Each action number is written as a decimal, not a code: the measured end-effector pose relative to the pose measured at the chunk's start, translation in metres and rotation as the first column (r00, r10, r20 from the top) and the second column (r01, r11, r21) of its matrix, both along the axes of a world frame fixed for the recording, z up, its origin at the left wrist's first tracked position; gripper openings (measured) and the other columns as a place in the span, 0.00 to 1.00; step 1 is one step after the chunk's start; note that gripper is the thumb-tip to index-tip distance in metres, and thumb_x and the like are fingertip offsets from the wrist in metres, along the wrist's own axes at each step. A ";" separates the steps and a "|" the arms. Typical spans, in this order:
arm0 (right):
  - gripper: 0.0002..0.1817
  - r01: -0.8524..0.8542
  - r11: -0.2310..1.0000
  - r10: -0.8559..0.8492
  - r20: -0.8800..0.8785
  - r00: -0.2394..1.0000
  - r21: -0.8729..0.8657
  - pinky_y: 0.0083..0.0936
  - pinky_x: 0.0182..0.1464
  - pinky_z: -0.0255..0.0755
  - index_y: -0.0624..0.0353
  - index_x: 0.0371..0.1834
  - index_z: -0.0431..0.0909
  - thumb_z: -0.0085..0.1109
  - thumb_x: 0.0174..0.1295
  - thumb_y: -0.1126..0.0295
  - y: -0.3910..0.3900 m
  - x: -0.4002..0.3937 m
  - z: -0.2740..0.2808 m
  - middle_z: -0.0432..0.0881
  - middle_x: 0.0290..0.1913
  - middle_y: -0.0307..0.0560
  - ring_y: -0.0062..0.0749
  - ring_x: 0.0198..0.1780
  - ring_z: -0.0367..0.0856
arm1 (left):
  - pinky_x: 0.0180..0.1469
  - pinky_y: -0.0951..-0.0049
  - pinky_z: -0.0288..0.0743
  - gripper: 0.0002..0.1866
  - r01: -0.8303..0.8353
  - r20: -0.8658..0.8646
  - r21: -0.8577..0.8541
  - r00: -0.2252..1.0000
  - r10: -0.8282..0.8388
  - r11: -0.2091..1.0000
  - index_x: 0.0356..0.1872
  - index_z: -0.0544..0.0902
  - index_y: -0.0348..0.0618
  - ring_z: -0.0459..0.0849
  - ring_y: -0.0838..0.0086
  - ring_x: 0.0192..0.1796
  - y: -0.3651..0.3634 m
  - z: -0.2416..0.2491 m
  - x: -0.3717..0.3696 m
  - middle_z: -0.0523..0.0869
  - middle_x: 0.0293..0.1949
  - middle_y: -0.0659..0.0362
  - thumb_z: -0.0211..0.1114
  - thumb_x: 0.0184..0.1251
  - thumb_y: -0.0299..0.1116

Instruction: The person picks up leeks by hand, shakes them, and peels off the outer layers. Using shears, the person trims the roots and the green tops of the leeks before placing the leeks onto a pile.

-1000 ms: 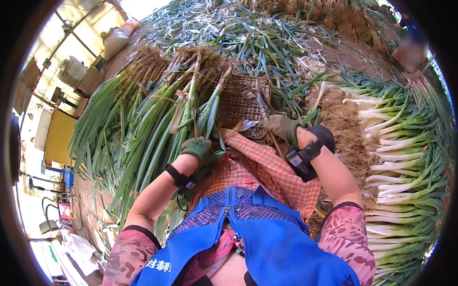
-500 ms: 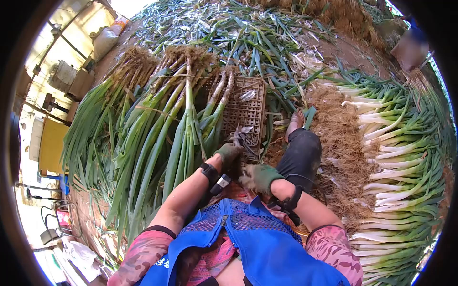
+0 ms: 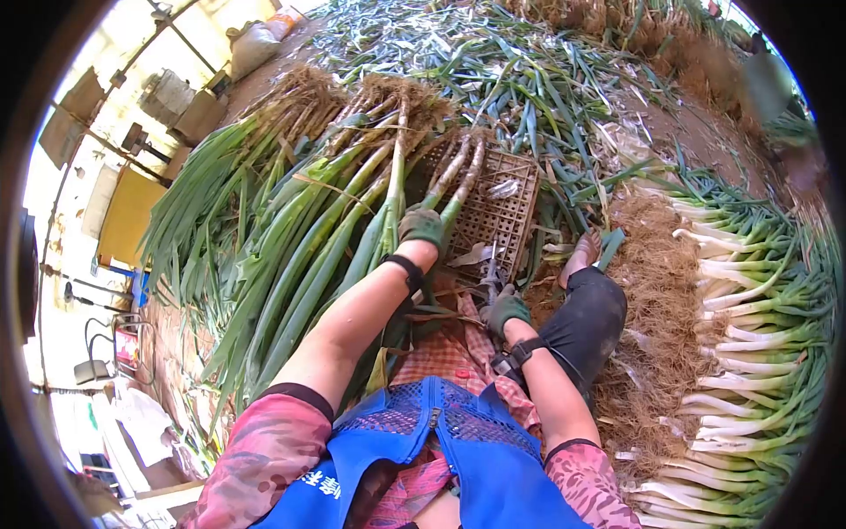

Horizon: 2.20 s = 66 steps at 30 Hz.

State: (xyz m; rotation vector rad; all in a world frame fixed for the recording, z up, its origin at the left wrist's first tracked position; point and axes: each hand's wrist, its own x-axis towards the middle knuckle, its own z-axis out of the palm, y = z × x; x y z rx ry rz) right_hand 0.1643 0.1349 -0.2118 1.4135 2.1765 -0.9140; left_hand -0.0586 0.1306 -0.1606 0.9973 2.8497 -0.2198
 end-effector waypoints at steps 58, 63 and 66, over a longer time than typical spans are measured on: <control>0.26 0.144 0.989 -0.116 -0.414 0.903 0.038 0.38 0.51 0.78 0.68 0.43 0.83 0.61 0.51 0.55 0.081 -0.065 0.032 0.85 0.40 0.68 0.55 0.46 0.85 | 0.54 0.59 0.77 0.25 -0.003 0.773 0.184 0.618 -0.143 0.983 0.49 0.83 0.40 0.86 0.52 0.50 -0.079 0.007 0.032 0.87 0.44 0.43 0.61 0.60 0.49; 0.19 -0.021 0.999 0.029 -0.323 0.946 0.029 0.36 0.34 0.81 0.68 0.36 0.82 0.60 0.56 0.58 0.137 -0.103 0.026 0.85 0.30 0.60 0.46 0.31 0.87 | 0.42 0.63 0.78 0.22 -0.115 0.819 0.258 0.553 -0.154 0.959 0.48 0.83 0.39 0.87 0.60 0.37 -0.084 -0.012 0.028 0.88 0.35 0.49 0.62 0.62 0.47; 0.17 0.169 0.960 -0.233 -0.300 0.925 -0.224 0.34 0.37 0.80 0.65 0.36 0.84 0.60 0.59 0.59 0.121 -0.094 0.049 0.86 0.34 0.58 0.43 0.37 0.88 | 0.37 0.66 0.78 0.19 -0.298 0.923 0.229 0.369 -0.109 0.927 0.48 0.83 0.38 0.84 0.68 0.32 -0.086 -0.012 0.024 0.86 0.33 0.55 0.62 0.65 0.42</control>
